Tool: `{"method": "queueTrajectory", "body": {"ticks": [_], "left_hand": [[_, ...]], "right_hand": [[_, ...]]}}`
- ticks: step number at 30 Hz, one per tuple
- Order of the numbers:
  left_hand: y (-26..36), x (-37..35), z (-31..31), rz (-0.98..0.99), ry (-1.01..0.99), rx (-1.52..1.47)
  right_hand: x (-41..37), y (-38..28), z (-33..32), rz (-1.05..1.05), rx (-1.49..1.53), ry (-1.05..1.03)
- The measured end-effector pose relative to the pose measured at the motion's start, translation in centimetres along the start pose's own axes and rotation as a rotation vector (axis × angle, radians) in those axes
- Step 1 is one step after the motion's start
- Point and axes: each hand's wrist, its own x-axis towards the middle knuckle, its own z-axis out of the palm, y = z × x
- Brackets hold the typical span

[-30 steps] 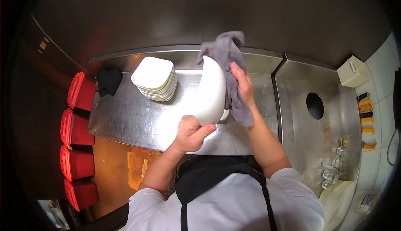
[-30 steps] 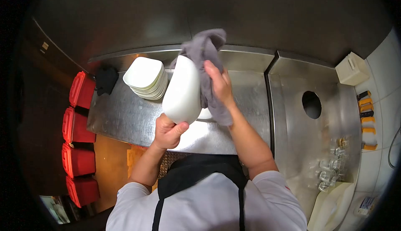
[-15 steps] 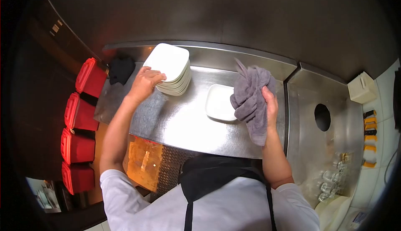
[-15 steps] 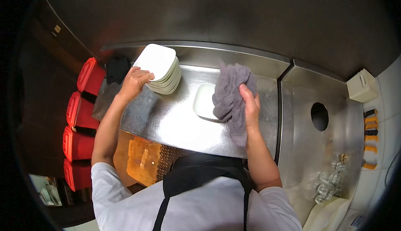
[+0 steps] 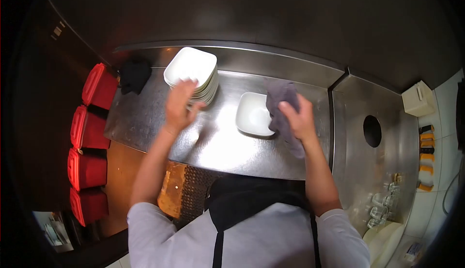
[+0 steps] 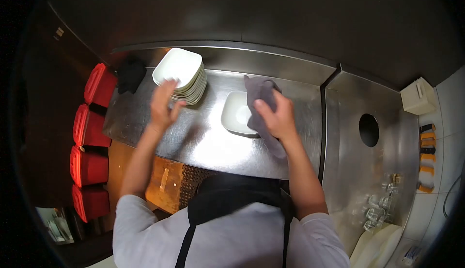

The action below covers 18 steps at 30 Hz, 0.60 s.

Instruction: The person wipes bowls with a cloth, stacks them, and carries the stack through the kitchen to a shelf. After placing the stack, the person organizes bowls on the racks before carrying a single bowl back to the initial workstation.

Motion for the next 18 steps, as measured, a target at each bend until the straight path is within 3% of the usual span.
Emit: {"method": "queueTrajectory", "body": {"ticks": [2, 4, 6, 7, 10, 11, 14, 18], "left_hand": [[5.6, -3.5, 4.7, -0.288, -0.094, -0.218], [10.8, -5.2, 8.3, -0.58, -0.251, -0.336], [12.8, -7.4, 11.1, -0.621, -0.31, -0.391], [13.2, -8.1, 12.4, -0.658, -0.195, -0.518], [13.5, -9.0, 13.9, -0.787, -0.142, -0.542], [13.7, -9.3, 14.2, -0.755, -0.096, -0.508], [14.0, -8.4, 13.1, -0.954, -0.189, -0.62], [13.3, -8.4, 12.4, -0.824, -0.186, -0.627]], "right_hand": [[1.5, 1.4, 1.5, -0.257, -0.433, -0.032], [2.8, 4.9, 2.9, -0.23, -0.605, -0.262], [2.1, 9.0, 5.2, -0.294, -0.903, -0.328], [1.7, 10.7, 6.3, -0.323, -1.049, -0.364], [0.9, 12.5, 9.1, -0.079, -0.775, -0.546], [0.4, 12.7, 9.3, -0.098, -0.795, -0.537], [0.7, 6.2, 9.0, 0.169, -0.702, -0.632], [1.2, 6.4, 7.3, 0.264, 0.058, -0.646]]}}
